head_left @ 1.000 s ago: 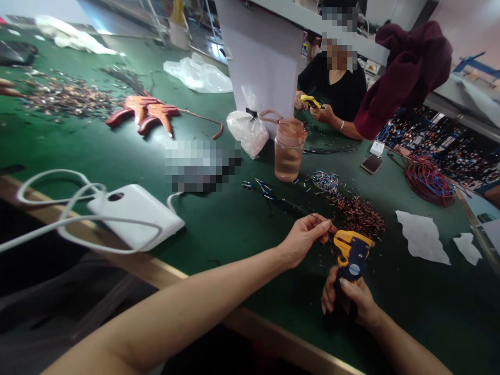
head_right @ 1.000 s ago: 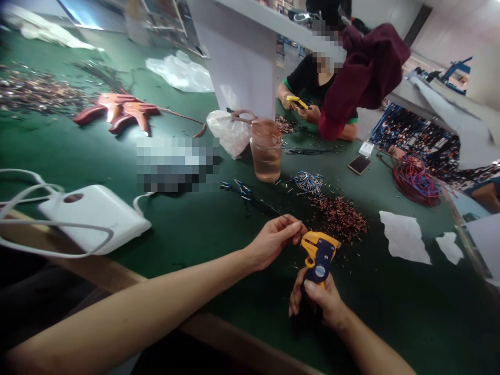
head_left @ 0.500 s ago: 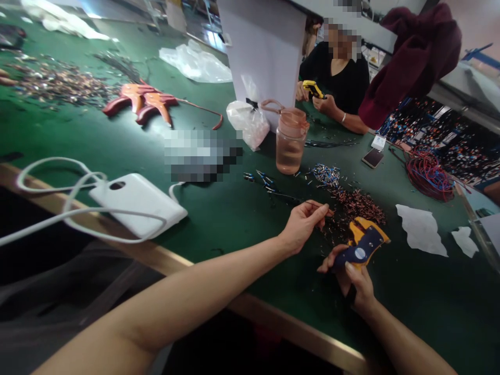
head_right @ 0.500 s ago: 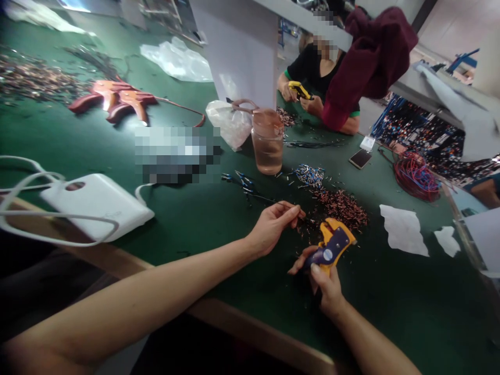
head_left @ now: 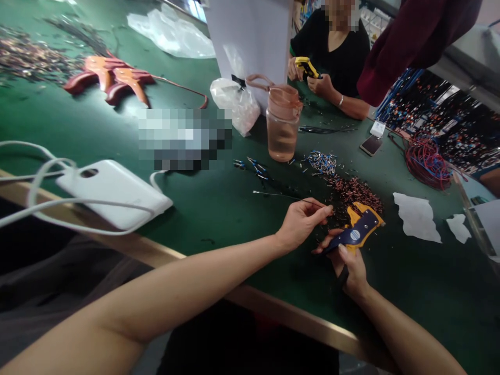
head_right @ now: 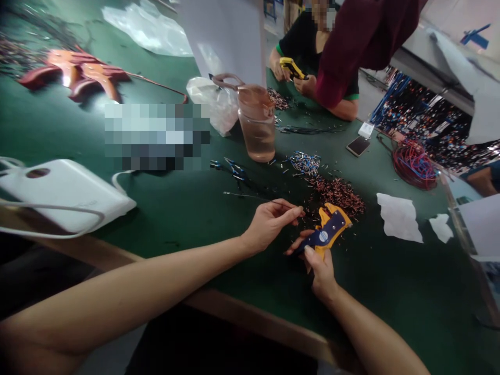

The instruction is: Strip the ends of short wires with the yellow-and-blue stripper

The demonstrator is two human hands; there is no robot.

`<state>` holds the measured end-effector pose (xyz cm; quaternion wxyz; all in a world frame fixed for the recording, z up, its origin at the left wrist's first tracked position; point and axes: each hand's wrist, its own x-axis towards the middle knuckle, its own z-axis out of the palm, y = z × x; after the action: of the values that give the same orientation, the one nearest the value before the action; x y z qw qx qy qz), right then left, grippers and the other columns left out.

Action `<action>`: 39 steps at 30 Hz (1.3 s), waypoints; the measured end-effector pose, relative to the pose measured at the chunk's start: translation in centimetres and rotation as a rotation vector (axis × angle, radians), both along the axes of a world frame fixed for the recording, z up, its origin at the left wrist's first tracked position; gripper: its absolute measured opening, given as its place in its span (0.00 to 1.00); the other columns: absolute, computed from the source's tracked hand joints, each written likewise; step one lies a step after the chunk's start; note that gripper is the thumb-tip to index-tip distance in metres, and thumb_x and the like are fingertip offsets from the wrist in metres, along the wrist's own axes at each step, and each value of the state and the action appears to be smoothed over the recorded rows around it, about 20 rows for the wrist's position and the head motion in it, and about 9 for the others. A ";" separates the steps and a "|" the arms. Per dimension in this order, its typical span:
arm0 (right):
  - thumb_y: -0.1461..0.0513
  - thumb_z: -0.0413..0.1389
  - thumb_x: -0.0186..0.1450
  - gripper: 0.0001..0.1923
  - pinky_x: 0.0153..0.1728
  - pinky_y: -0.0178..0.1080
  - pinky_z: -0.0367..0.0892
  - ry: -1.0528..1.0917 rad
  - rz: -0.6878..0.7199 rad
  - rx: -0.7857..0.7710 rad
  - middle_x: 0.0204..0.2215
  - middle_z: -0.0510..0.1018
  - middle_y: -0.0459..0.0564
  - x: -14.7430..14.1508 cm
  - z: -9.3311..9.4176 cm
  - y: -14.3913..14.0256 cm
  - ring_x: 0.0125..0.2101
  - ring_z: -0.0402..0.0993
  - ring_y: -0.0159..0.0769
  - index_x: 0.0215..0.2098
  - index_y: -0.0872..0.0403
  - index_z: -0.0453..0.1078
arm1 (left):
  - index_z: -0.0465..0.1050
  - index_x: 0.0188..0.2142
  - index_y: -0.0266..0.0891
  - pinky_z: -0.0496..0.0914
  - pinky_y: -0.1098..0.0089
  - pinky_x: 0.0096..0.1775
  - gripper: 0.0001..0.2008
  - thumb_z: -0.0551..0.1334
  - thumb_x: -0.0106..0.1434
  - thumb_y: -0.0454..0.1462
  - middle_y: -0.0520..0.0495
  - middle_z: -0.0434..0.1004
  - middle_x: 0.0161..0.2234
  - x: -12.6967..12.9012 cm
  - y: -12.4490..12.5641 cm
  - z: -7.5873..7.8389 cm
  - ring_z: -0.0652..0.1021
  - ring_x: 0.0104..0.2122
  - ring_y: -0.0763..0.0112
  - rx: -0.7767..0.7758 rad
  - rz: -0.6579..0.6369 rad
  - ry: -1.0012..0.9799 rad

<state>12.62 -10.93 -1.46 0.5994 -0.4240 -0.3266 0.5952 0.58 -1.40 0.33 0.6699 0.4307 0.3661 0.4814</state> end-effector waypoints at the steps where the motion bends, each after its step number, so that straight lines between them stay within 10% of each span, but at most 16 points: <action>1: 0.55 0.62 0.59 0.15 0.38 0.47 0.71 -0.019 -0.007 -0.002 0.30 0.77 0.48 0.0 0.1 0.0 0.30 0.74 0.41 0.41 0.53 0.70 | 0.75 0.24 0.37 0.67 0.73 0.25 0.14 0.71 0.48 0.46 0.50 0.76 0.20 -0.1 -0.1 0.1 0.73 0.20 0.74 0.022 -0.010 0.014; 11: 0.56 0.66 0.55 0.14 0.35 0.41 0.68 -0.410 -0.057 -0.060 0.26 0.79 0.47 1.2 1.9 1.0 0.29 0.73 0.38 0.36 0.55 0.74 | 0.74 0.23 0.37 0.66 0.74 0.25 0.12 0.70 0.50 0.44 0.51 0.74 0.19 -0.2 0.3 0.5 0.73 0.20 0.75 0.108 0.001 -0.025; 32: 0.51 0.62 0.60 0.18 0.13 0.33 0.61 -0.337 -0.150 0.009 0.12 0.65 0.38 0.9 -0.1 1.8 0.11 0.60 0.27 0.23 0.54 0.65 | 0.75 0.25 0.33 0.67 0.76 0.24 0.12 0.67 0.53 0.42 0.49 0.75 0.22 0.0 0.3 -0.2 0.72 0.20 0.77 0.222 -0.119 -0.037; 39: 0.54 0.64 0.57 0.15 0.31 0.40 0.71 -0.038 -0.004 0.015 0.25 0.75 0.45 1.3 0.8 1.4 0.25 0.73 0.35 0.38 0.54 0.73 | 0.72 0.26 0.35 0.66 0.76 0.24 0.14 0.69 0.52 0.44 0.47 0.79 0.25 0.0 1.3 0.0 0.71 0.19 0.79 0.108 -0.059 -0.166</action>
<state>13.96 -9.53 -0.63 0.5974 -0.4315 -0.3416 0.5833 0.61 -0.06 0.33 0.6876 0.4353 0.2702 0.5146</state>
